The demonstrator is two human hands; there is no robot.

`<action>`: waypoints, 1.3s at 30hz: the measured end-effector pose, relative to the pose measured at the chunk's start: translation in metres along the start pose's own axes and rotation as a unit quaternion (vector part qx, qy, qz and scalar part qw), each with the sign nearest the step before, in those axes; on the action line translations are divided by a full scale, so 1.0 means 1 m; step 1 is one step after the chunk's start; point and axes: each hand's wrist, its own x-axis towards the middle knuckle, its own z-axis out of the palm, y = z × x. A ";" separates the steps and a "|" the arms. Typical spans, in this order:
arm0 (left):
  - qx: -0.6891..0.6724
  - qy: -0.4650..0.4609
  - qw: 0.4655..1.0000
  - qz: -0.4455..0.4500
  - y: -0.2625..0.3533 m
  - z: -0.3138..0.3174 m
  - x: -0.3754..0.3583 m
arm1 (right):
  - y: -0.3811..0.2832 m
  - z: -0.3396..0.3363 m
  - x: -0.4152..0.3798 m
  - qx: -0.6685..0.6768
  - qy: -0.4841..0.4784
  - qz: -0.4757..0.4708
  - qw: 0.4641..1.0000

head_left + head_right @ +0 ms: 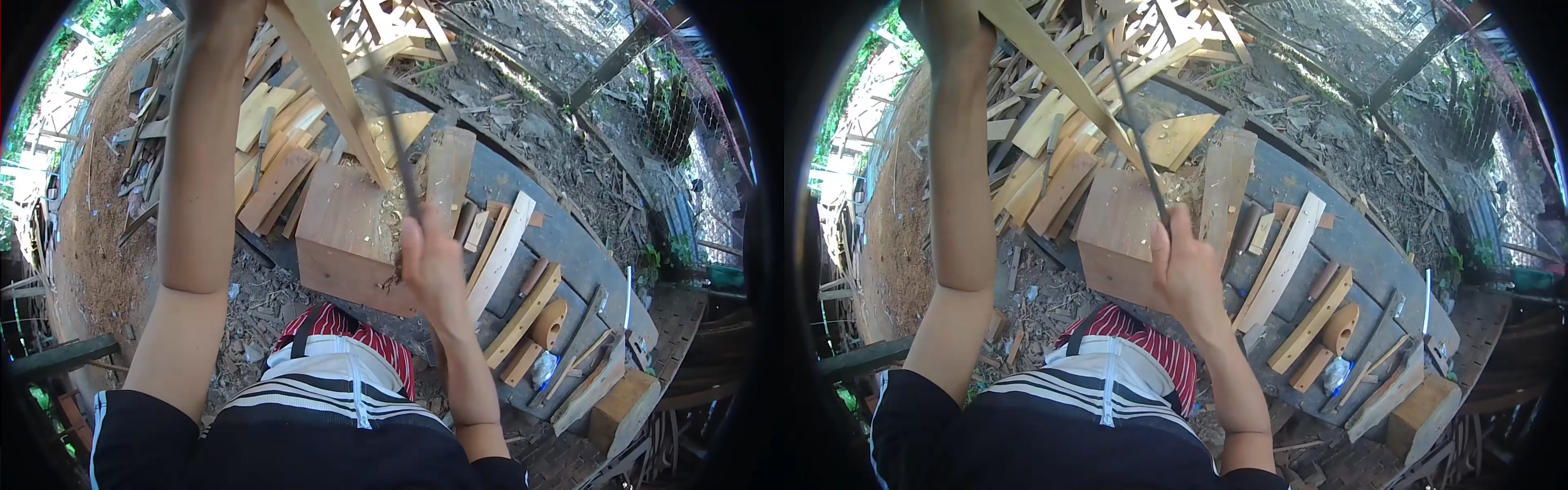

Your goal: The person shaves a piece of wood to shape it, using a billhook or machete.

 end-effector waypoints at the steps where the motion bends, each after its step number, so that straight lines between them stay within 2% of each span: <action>1: -0.230 -0.154 0.951 -0.139 -0.014 -0.028 0.018 | 0.032 0.023 0.002 -0.076 -0.050 0.033 0.995; 2: -0.231 -0.157 0.951 -0.135 0.037 0.013 -0.035 | 0.075 0.043 -0.003 -0.085 -0.059 0.053 0.993; 3: -0.050 -0.024 0.997 -0.050 0.065 0.047 -0.063 | 0.101 0.051 -0.005 -0.092 -0.064 0.070 0.991; 4: 0.133 0.116 0.984 0.035 0.072 0.070 -0.075 | 0.104 0.046 -0.005 -0.091 -0.058 0.067 0.992; 5: 0.158 0.189 0.963 0.107 0.064 0.085 -0.074 | 0.107 0.043 -0.008 -0.041 -0.067 0.096 0.992; 6: 0.161 0.184 0.965 0.098 0.059 0.075 -0.074 | 0.093 0.037 -0.014 0.012 -0.077 0.133 0.988; 8: 0.100 -0.019 0.982 0.161 0.052 0.053 -0.071 | 0.054 0.008 -0.011 0.065 -0.064 0.122 0.988; 9: 0.174 0.115 0.975 0.081 0.062 0.080 -0.074 | 0.027 -0.007 -0.008 0.080 -0.057 0.107 0.989; 10: 0.173 0.109 0.976 0.075 0.069 0.095 -0.078 | -0.004 -0.026 -0.007 0.129 -0.040 0.069 0.988; 11: 0.154 0.146 0.975 0.071 0.077 0.106 -0.082 | -0.024 -0.037 -0.006 0.176 -0.024 0.026 0.984; 12: 0.135 0.184 0.971 0.070 0.080 0.111 -0.082 | -0.028 -0.037 -0.005 0.178 -0.022 0.026 0.983; 14: 0.150 0.151 0.974 0.072 0.069 0.094 -0.076 | -0.035 -0.035 -0.003 0.174 0.077 -0.136 0.972; 15: 0.170 0.120 0.975 0.074 0.069 0.088 -0.075 | -0.026 -0.022 -0.003 0.162 0.056 -0.094 0.981; 16: 0.171 0.126 0.974 0.081 0.070 0.081 -0.078 | -0.006 -0.005 -0.001 0.162 0.054 -0.104 0.980; 18: 0.056 0.022 0.996 0.070 0.084 0.077 -0.093 | 0.023 0.021 0.003 0.012 -0.032 -0.007 0.999; 19: 0.079 0.002 0.990 0.113 0.064 0.058 -0.081 | 0.025 0.018 0.008 0.012 -0.028 -0.013 0.999; 20: 0.079 0.000 0.990 0.113 0.069 0.064 -0.076 | 0.019 0.010 0.011 0.001 -0.048 -0.003 0.999; 22: 0.167 0.177 0.969 -0.040 0.084 0.086 -0.069 | 0.017 0.003 0.000 -0.008 -0.061 0.025 0.998; 24: 0.137 0.186 0.973 -0.028 0.089 0.094 -0.073 | 0.019 -0.002 0.006 -0.004 -0.093 0.030 0.995; 26: 0.034 0.048 0.997 0.059 0.093 0.095 -0.090 | 0.022 0.004 0.007 0.026 -0.086 0.031 0.995; 27: 0.103 0.014 0.988 0.116 0.074 0.082 -0.090 | 0.025 0.008 0.003 0.053 -0.078 0.034 0.995; 29: 0.129 0.026 0.987 0.097 0.059 0.066 -0.070 | 0.029 0.008 0.004 0.082 -0.077 0.035 0.993; 30: 0.144 0.037 0.985 0.093 0.058 0.065 -0.061 | 0.032 -0.001 0.010 0.196 -0.158 0.109 0.962; 31: 0.081 0.068 0.972 0.212 0.045 0.073 -0.072 | 0.034 -0.006 0.014 0.302 -0.230 0.179 0.908; 32: 0.080 0.071 0.971 0.215 0.049 0.075 -0.076 | 0.032 -0.006 0.013 0.300 -0.229 0.175 0.909; 34: 0.033 0.000 0.990 0.136 0.066 0.073 -0.081 | 0.025 0.001 0.010 0.132 -0.139 0.106 0.976; 35: 0.032 -0.001 0.990 0.138 0.066 0.077 -0.081 | 0.011 -0.006 0.009 0.118 -0.131 0.089 0.980; 36: 0.047 0.043 0.988 0.140 0.064 0.082 -0.083 | -0.004 -0.017 0.009 0.118 -0.130 0.091 0.980; 37: 0.065 0.088 0.984 0.138 0.062 0.083 -0.085 | -0.021 -0.027 0.008 0.147 -0.092 0.009 0.985; 38: 0.069 0.086 0.985 0.132 0.053 0.076 -0.079 | -0.033 -0.034 0.006 0.178 -0.056 -0.069 0.980; 39: 0.065 0.081 0.984 0.147 0.043 0.068 -0.064 | -0.043 -0.040 0.003 0.180 -0.059 -0.065 0.980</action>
